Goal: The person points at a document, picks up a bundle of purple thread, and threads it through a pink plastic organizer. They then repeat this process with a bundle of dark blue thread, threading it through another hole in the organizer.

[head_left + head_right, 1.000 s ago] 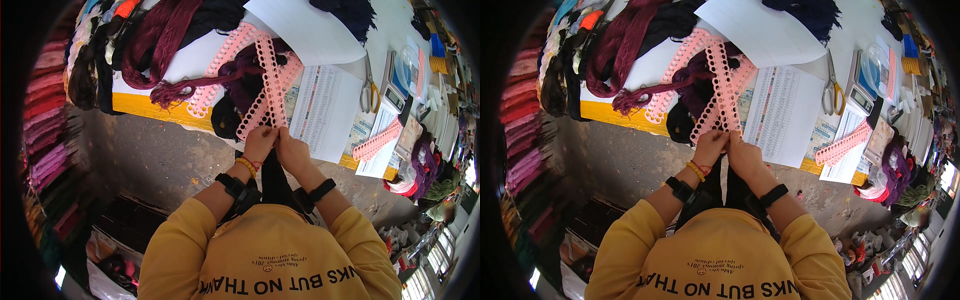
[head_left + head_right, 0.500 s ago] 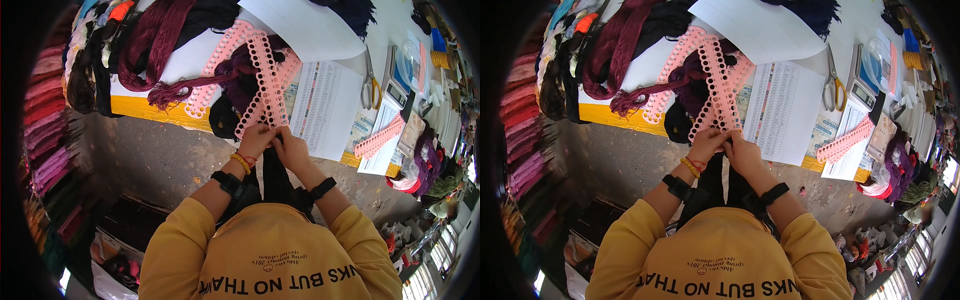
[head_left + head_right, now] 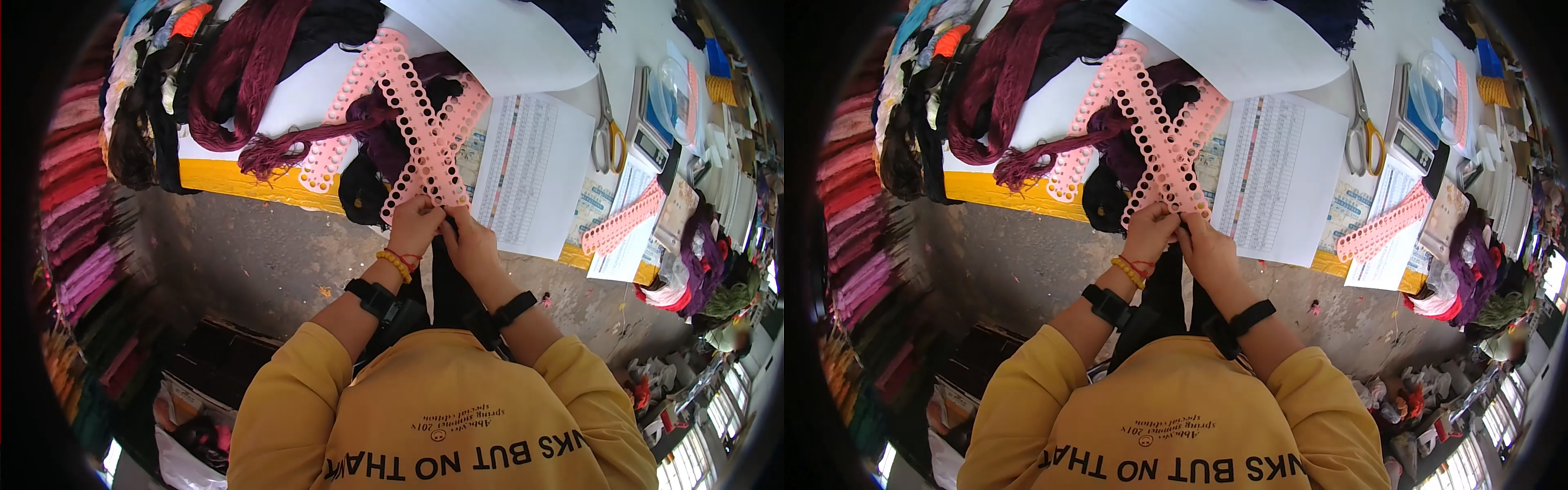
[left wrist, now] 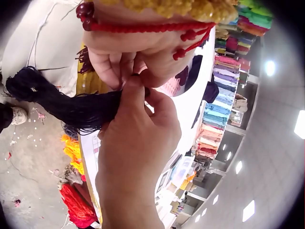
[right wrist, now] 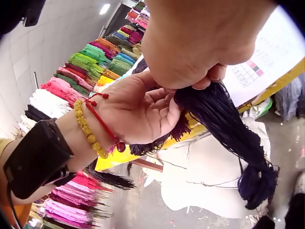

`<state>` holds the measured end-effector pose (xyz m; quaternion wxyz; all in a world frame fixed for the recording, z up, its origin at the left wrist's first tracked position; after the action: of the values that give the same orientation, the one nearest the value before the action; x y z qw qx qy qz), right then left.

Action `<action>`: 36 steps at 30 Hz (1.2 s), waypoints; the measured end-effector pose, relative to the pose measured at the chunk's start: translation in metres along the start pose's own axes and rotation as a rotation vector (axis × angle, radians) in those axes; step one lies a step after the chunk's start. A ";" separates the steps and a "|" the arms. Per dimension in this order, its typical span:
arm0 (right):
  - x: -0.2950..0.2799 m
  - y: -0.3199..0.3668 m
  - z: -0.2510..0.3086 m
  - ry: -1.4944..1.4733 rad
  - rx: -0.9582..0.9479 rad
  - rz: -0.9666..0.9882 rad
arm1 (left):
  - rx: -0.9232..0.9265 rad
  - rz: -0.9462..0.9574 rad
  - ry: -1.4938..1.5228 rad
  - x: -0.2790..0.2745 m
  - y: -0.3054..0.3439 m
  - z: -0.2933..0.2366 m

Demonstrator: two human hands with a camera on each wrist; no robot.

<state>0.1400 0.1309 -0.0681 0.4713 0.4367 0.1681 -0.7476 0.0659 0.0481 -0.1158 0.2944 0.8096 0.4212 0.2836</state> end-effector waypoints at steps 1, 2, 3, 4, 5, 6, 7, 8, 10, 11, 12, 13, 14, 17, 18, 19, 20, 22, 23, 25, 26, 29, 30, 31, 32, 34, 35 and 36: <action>-0.002 0.000 0.002 0.021 -0.010 0.000 | 0.004 -0.003 0.013 0.000 0.000 0.000; -0.005 -0.001 0.005 0.041 -0.020 0.000 | 0.008 -0.006 0.025 0.000 0.001 -0.001; -0.007 -0.001 0.007 0.062 -0.029 0.001 | 0.011 0.002 0.021 0.000 0.001 -0.001; -0.007 0.000 0.007 0.088 -0.051 -0.009 | 0.014 0.010 0.017 0.000 0.001 0.000; -0.006 0.000 0.006 0.113 -0.072 -0.018 | 0.017 0.019 0.013 0.001 0.002 0.000; -0.007 -0.001 0.006 0.140 -0.093 -0.029 | 0.012 0.021 0.030 0.001 0.001 0.002; -0.007 -0.001 0.005 0.139 -0.105 -0.028 | 0.007 0.022 0.047 0.000 0.001 0.004; -0.007 -0.002 0.004 0.137 -0.118 -0.027 | 0.002 0.022 0.063 0.000 0.000 0.006; -0.006 -0.002 0.003 0.136 -0.129 -0.012 | 0.015 0.020 -0.007 0.000 0.001 0.006; -0.005 -0.003 0.002 0.137 -0.129 0.002 | 0.022 0.019 -0.042 0.000 0.001 0.005; -0.004 -0.004 0.002 0.138 -0.129 0.014 | 0.041 0.029 -0.071 0.000 0.000 0.004; -0.004 -0.004 0.000 0.098 -0.094 0.019 | 0.058 0.041 -0.101 -0.001 -0.001 0.004; -0.003 -0.005 -0.002 0.059 -0.058 0.023 | 0.074 0.053 -0.131 -0.001 -0.001 0.005; -0.005 -0.015 -0.008 -0.044 0.081 0.066 | 0.102 0.019 -0.206 0.000 0.005 -0.008; -0.005 -0.017 -0.009 -0.076 0.133 0.088 | 0.108 0.025 -0.222 0.000 0.005 -0.008; -0.005 -0.017 -0.008 -0.055 0.129 0.084 | 0.116 0.030 -0.239 0.000 0.005 -0.008; -0.005 -0.018 -0.007 -0.033 0.124 0.081 | 0.124 0.034 -0.255 -0.001 0.005 -0.009; -0.006 -0.019 -0.001 0.026 0.064 0.060 | 0.106 0.041 -0.281 -0.002 0.004 -0.010; -0.007 -0.017 0.003 0.066 0.011 0.043 | 0.095 0.047 -0.294 -0.002 0.004 -0.009; -0.008 -0.015 0.007 0.135 -0.056 0.045 | 0.058 0.051 -0.175 -0.004 0.002 -0.004; -0.009 -0.015 0.008 0.165 -0.073 0.065 | 0.041 0.052 -0.115 -0.004 0.001 -0.001; -0.010 -0.014 0.009 0.208 -0.117 0.098 | -0.021 0.079 -0.023 -0.003 0.002 -0.002; -0.010 -0.013 0.009 0.215 -0.130 0.104 | -0.009 0.101 -0.053 -0.003 0.003 -0.002; -0.011 -0.014 0.006 0.170 -0.097 0.113 | 0.003 0.123 -0.083 -0.004 0.003 -0.001; -0.011 -0.017 0.004 0.124 -0.063 0.121 | 0.016 0.146 -0.113 -0.003 0.003 -0.001; -0.010 -0.021 -0.005 0.014 0.054 0.167 | 0.044 0.162 -0.162 0.000 0.005 -0.011; -0.008 -0.023 -0.011 -0.051 0.137 0.205 | 0.059 0.170 -0.187 0.001 0.006 -0.014; -0.006 -0.025 -0.017 -0.118 0.221 0.243 | 0.034 0.164 -0.165 0.001 0.006 -0.013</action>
<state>0.1277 0.1580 -0.0773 0.5164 0.4584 0.0031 -0.7233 0.0606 0.0487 -0.1026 0.2903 0.8668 0.3324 0.2320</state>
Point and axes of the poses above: each hand's wrist, its own y-axis away from the middle knuckle, its own x-axis out of the palm, z = x × y, the point moved 6 cm from there along -y, towards the middle knuckle, and after that the axes turned 8 degrees about y, right-handed, at the moved point
